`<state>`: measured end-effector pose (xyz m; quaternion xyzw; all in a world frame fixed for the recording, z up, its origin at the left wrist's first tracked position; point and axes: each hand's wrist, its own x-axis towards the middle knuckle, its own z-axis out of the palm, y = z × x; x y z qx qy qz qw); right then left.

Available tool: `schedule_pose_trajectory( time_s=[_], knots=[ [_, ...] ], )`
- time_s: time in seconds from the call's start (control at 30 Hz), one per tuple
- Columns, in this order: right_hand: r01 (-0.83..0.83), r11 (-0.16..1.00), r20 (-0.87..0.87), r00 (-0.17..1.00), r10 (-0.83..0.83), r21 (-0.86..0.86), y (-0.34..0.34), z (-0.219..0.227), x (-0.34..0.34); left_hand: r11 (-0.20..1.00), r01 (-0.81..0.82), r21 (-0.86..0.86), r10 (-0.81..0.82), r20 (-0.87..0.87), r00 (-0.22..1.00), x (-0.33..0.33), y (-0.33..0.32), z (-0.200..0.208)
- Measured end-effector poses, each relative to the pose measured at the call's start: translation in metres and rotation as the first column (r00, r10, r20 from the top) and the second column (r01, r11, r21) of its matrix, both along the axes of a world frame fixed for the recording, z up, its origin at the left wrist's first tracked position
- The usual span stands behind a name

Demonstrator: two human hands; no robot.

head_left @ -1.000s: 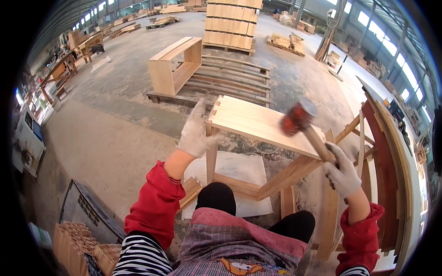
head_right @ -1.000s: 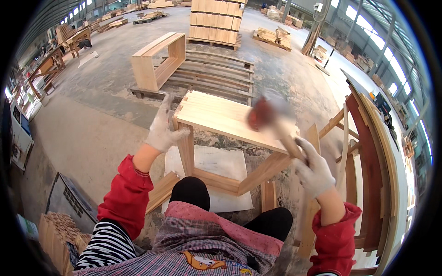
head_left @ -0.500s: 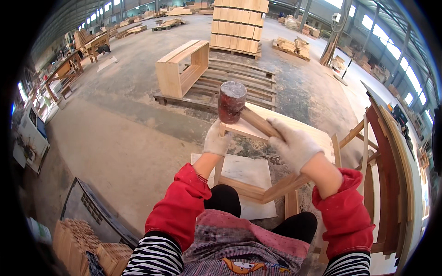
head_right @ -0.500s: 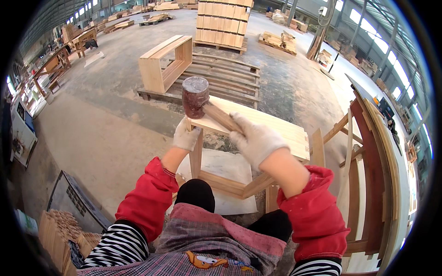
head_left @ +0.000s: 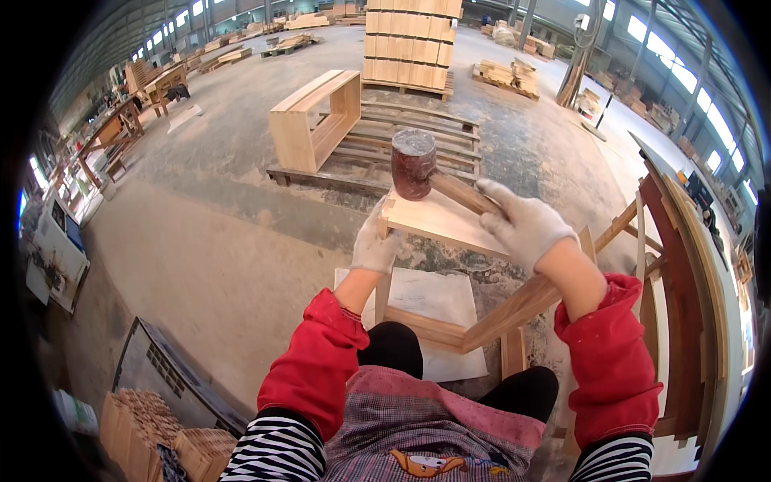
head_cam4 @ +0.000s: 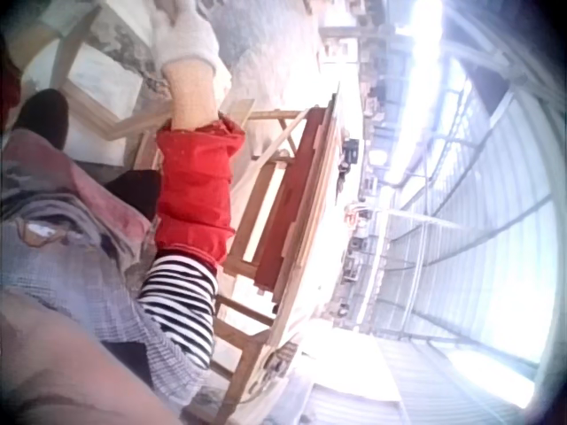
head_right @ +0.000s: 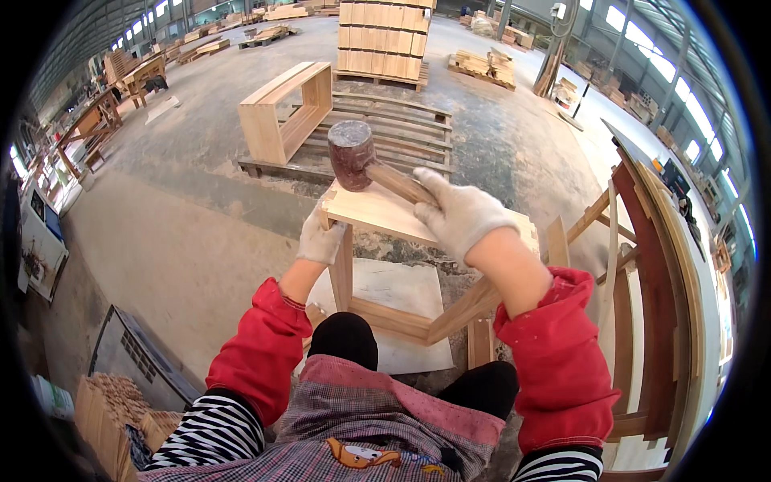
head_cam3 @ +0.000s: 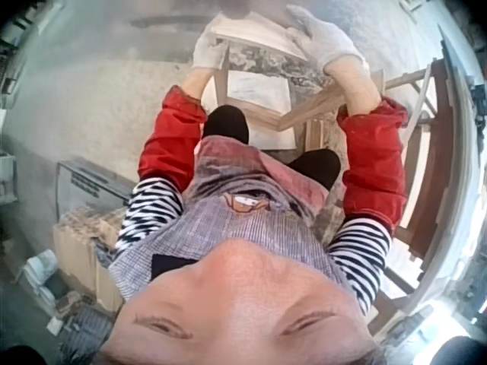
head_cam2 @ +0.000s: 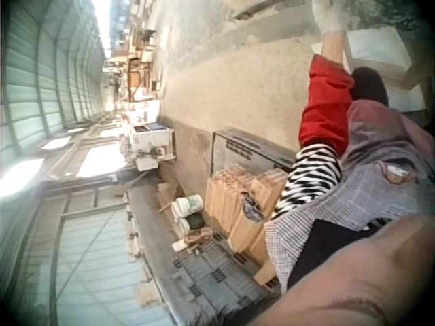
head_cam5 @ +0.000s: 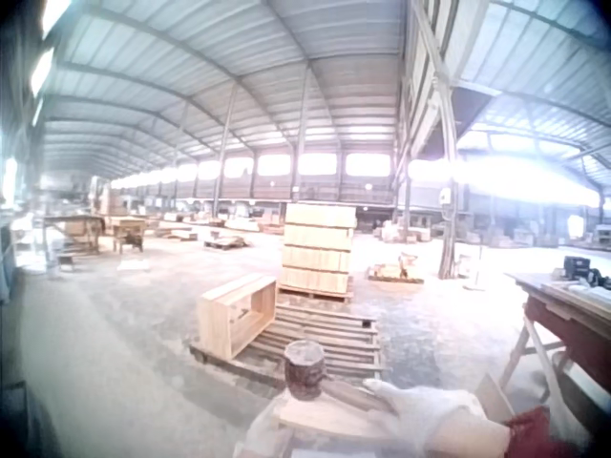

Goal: The person applies glue to wooden pieces, then assembles them into a small box-like structure using a rubber mallet and hammer. They wipe the surface with a cloth during assembly.

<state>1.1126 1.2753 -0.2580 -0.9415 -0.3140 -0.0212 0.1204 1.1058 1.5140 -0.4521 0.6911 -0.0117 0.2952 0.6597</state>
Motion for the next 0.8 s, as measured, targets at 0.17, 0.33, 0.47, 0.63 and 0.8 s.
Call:
schedule_pose_trajectory(
  time_s=[0.17, 0.33, 0.47, 0.63, 0.8],
  knots=[
    [0.028, 0.899, -0.072, 0.997, 0.004, 0.437, 0.005, 0.016, -0.015, 1.000, 0.009, 0.011, -0.008, -0.038, 0.999, -0.004, -0.002, 0.004],
    [-0.090, 0.896, 0.060, 0.996, 0.071, 0.434, 0.002, -0.033, -0.006, 0.998, -0.023, 0.050, 0.026, -0.057, 0.998, 0.000, -0.004, -0.002],
    [0.033, 0.994, -0.062, 0.998, -0.027, 0.101, -0.012, -0.007, -0.007, 1.000, -0.014, 0.026, 0.016, -0.073, 0.997, -0.002, -0.002, 0.000],
    [0.112, 0.903, -0.093, 0.992, -0.080, 0.415, -0.016, -0.013, -0.007, 0.989, -0.079, 0.123, 0.089, -0.084, 0.992, -0.003, -0.001, 0.000],
    [0.098, 0.962, -0.080, 0.994, -0.080, 0.254, -0.045, -0.033, 0.025, 0.997, -0.015, 0.071, 0.022, -0.101, 0.995, -0.002, 0.001, 0.000]
  ],
)
